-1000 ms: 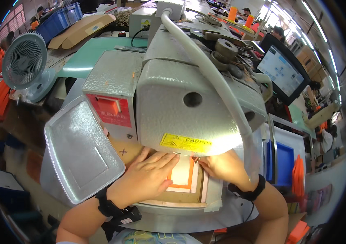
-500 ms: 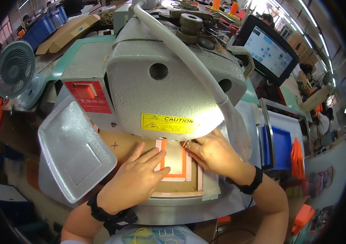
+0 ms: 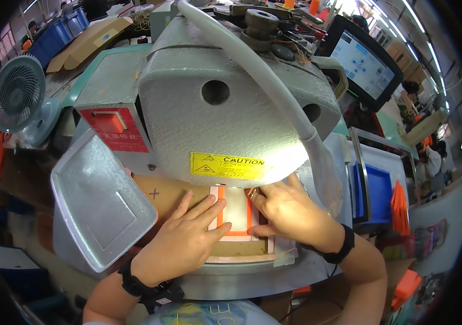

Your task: Sewing and trimming an orange leather pouch with an ID window using an industrial sewing machine.

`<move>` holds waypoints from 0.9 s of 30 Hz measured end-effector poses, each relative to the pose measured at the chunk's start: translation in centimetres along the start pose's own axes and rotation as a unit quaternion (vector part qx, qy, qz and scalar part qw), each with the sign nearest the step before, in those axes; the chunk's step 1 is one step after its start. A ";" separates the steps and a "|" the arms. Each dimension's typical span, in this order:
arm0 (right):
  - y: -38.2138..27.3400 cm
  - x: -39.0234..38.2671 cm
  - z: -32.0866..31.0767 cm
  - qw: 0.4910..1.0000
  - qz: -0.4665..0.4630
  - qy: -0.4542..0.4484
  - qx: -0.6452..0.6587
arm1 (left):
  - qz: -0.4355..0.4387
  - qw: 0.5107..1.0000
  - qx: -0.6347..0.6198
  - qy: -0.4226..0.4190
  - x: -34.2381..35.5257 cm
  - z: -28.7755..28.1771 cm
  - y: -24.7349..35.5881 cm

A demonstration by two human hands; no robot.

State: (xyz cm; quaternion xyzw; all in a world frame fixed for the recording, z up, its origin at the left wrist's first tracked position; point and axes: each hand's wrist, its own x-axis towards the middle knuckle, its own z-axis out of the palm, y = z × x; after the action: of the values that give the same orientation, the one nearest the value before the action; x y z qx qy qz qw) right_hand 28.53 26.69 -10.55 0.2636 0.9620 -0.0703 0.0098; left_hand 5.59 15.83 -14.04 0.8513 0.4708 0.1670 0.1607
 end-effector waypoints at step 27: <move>-0.8 -0.6 1.4 0.997 0.045 -0.040 0.038 | -0.002 0.996 -0.030 0.083 2.9 2.3 1.4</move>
State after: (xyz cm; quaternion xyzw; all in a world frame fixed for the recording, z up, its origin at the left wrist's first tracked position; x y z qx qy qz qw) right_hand 28.63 25.54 -11.84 0.3038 0.9446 -0.1171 0.0415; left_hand 9.05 17.32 -15.16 0.8283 0.4791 0.2506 0.1468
